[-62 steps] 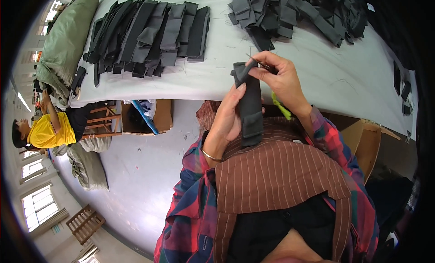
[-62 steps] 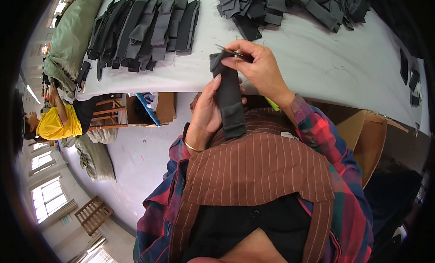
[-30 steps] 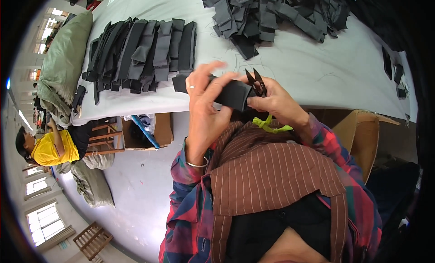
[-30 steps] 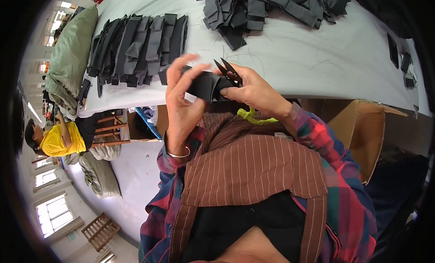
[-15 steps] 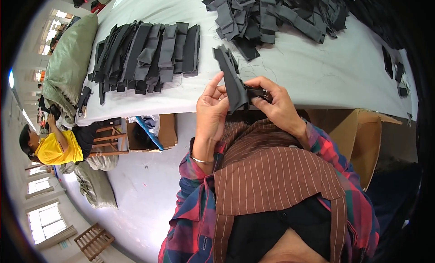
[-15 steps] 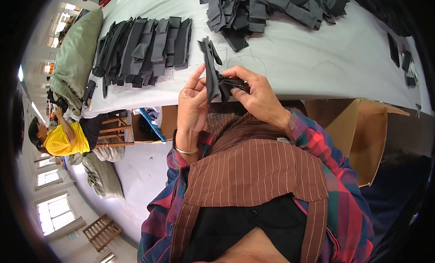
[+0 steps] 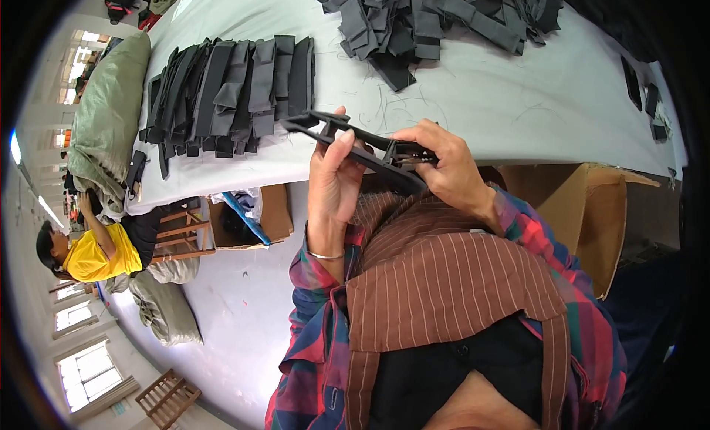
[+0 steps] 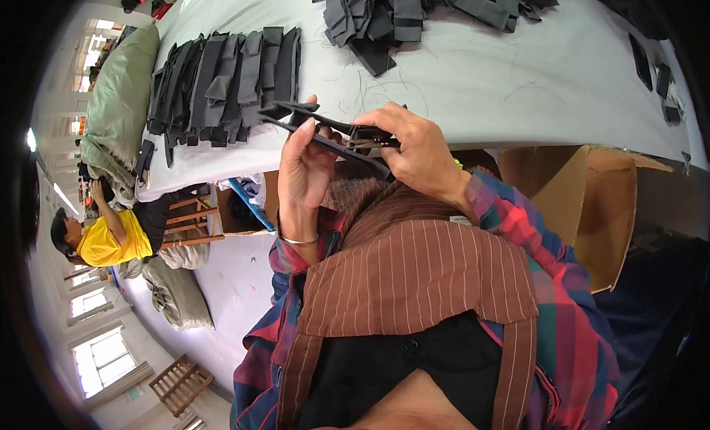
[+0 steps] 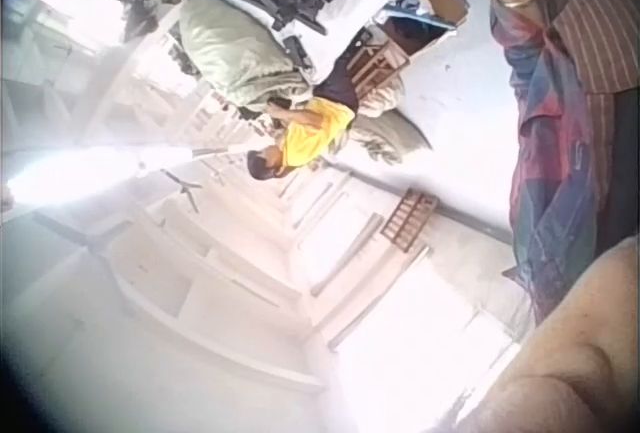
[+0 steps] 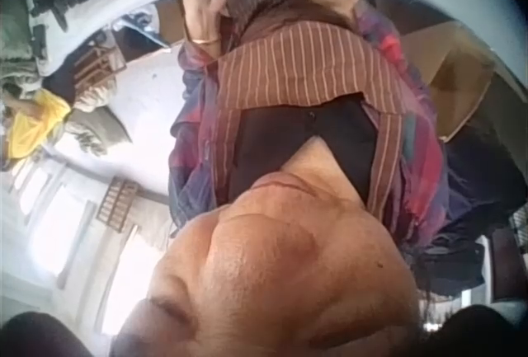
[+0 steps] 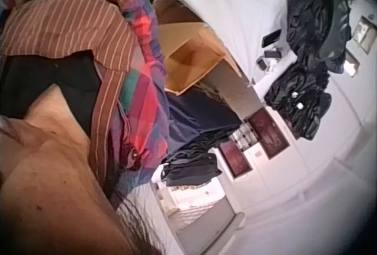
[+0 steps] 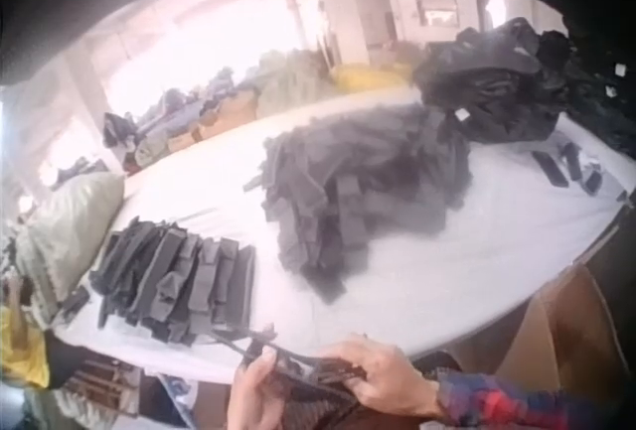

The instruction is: Trim excess material and threads from black fabric components using a hand-held clipper.

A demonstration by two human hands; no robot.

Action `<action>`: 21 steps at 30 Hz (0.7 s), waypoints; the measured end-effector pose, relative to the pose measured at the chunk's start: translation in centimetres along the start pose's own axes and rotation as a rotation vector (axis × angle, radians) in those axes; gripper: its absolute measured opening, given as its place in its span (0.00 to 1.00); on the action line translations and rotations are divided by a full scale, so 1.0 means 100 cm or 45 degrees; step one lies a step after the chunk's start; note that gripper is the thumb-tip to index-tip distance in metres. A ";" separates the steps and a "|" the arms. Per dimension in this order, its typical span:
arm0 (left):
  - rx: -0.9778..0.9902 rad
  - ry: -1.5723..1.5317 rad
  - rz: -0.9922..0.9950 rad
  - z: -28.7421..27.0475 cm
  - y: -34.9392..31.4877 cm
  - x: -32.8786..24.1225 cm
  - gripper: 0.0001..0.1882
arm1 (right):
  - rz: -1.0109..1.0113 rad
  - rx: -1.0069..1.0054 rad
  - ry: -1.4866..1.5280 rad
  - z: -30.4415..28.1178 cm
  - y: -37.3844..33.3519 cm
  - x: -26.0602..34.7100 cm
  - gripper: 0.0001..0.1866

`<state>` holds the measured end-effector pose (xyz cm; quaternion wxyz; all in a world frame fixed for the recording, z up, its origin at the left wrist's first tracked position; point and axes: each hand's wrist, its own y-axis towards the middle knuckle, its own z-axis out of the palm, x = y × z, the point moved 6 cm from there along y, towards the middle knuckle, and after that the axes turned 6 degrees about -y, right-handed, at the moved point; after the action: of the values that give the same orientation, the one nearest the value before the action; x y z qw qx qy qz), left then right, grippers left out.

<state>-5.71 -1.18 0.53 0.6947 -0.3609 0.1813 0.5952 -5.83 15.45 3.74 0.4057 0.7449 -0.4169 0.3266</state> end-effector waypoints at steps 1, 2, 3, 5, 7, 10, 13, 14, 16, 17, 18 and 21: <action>0.055 -0.057 0.025 0.003 -0.002 -0.002 0.29 | 0.005 -0.003 0.005 0.000 0.002 -0.002 0.21; 0.110 -0.114 0.048 0.005 -0.005 -0.004 0.31 | 0.008 -0.006 0.007 0.001 0.003 -0.005 0.21; 0.077 -0.112 0.082 0.005 -0.006 -0.006 0.34 | 0.040 0.008 0.022 0.003 0.003 -0.011 0.20; 0.065 -0.051 0.158 0.012 -0.009 -0.012 0.34 | 0.079 0.018 0.036 0.003 0.008 -0.019 0.18; 0.051 0.032 0.283 0.010 -0.010 -0.018 0.37 | 0.148 0.043 0.213 0.003 0.011 -0.025 0.17; 0.048 0.154 0.404 0.019 -0.009 -0.024 0.39 | 0.146 -0.049 0.171 -0.008 0.018 -0.021 0.17; 0.004 0.225 0.461 0.023 -0.003 -0.026 0.41 | 0.152 -0.130 0.095 -0.018 0.023 -0.022 0.17; -0.018 0.254 0.518 0.025 -0.001 -0.029 0.41 | 0.160 -0.176 -0.007 -0.025 0.025 -0.018 0.17; -0.025 0.263 0.529 0.026 0.003 -0.031 0.43 | 0.139 -0.206 -0.112 -0.036 0.027 -0.008 0.17; -0.029 0.301 0.567 0.025 0.004 -0.033 0.43 | 0.137 -0.150 -0.108 -0.037 0.028 -0.008 0.16; -0.033 0.340 0.605 0.026 0.006 -0.034 0.43 | 0.135 -0.095 -0.102 -0.038 0.028 -0.008 0.15; -0.051 0.359 0.606 0.026 0.010 -0.032 0.44 | 0.111 -0.079 -0.247 -0.041 0.023 0.000 0.12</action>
<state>-7.90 -1.55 4.19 0.4960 -0.4011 0.3440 0.6890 -8.51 18.28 6.34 0.3716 0.7413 -0.4962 0.2571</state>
